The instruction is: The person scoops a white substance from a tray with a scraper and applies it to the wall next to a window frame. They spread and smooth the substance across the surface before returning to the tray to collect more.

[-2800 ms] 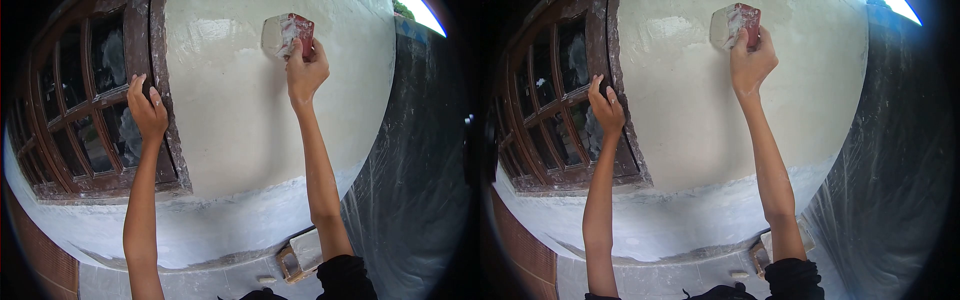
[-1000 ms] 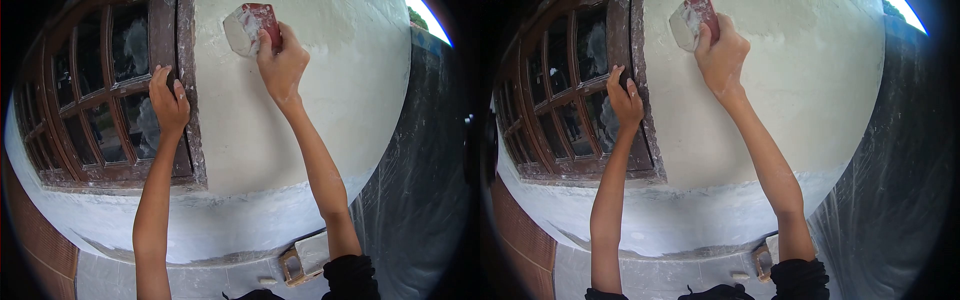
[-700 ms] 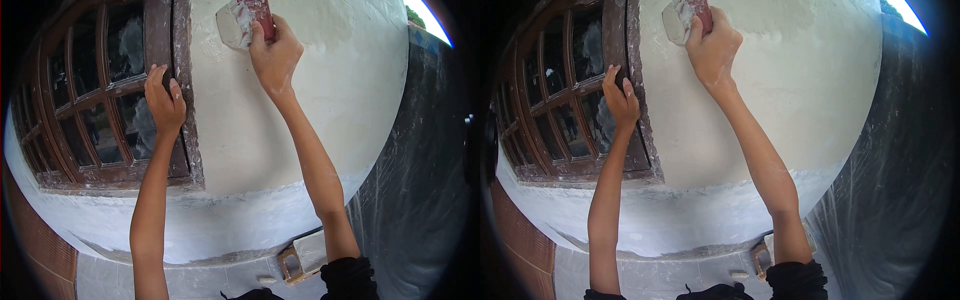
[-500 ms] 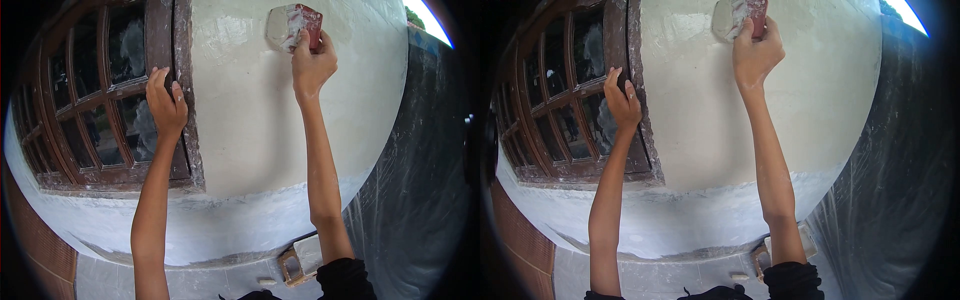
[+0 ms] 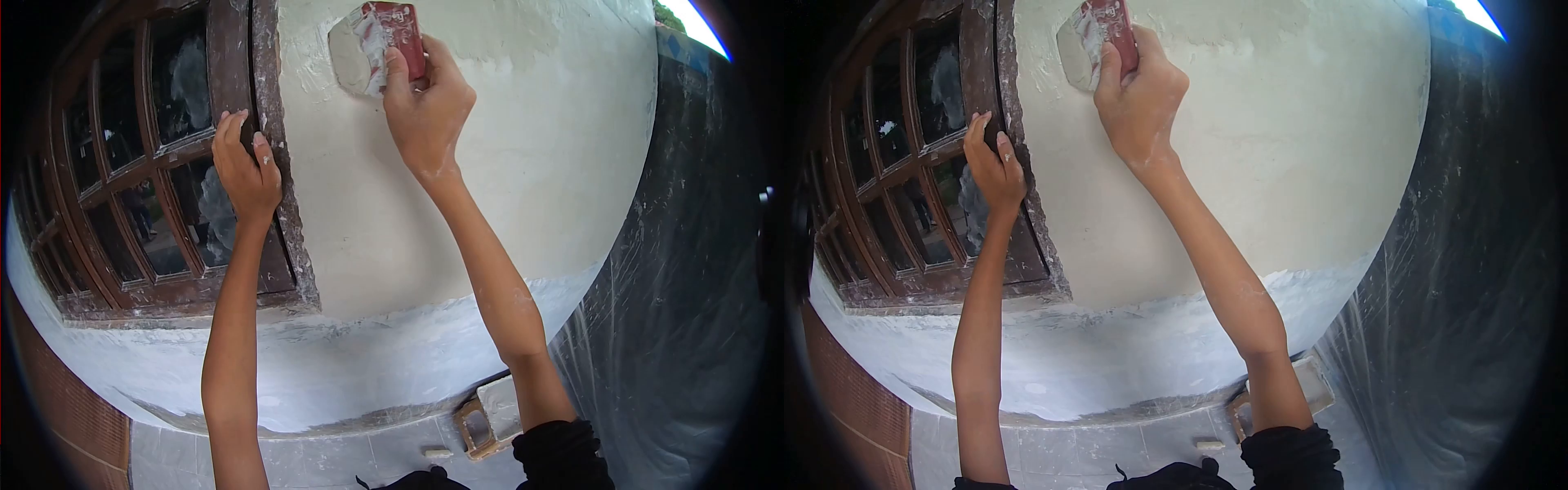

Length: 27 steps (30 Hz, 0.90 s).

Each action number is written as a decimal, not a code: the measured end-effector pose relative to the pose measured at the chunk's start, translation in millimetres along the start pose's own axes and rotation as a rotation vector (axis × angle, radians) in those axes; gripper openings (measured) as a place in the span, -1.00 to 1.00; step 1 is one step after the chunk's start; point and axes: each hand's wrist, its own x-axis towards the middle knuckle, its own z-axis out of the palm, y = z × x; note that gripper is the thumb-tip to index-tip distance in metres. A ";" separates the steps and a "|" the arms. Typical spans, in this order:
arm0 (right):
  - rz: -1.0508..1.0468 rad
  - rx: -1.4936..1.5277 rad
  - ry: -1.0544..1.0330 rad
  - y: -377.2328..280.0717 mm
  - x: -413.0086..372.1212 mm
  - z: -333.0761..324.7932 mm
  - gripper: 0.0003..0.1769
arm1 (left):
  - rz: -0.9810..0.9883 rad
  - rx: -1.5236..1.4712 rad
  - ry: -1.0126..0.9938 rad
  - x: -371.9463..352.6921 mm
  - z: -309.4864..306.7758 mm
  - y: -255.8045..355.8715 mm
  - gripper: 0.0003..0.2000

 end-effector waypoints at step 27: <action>0.251 -0.025 -0.045 65.7 65.2 -52.4 -0.66 | -0.001 0.016 -0.009 0.0 -1.8 3.1 -0.65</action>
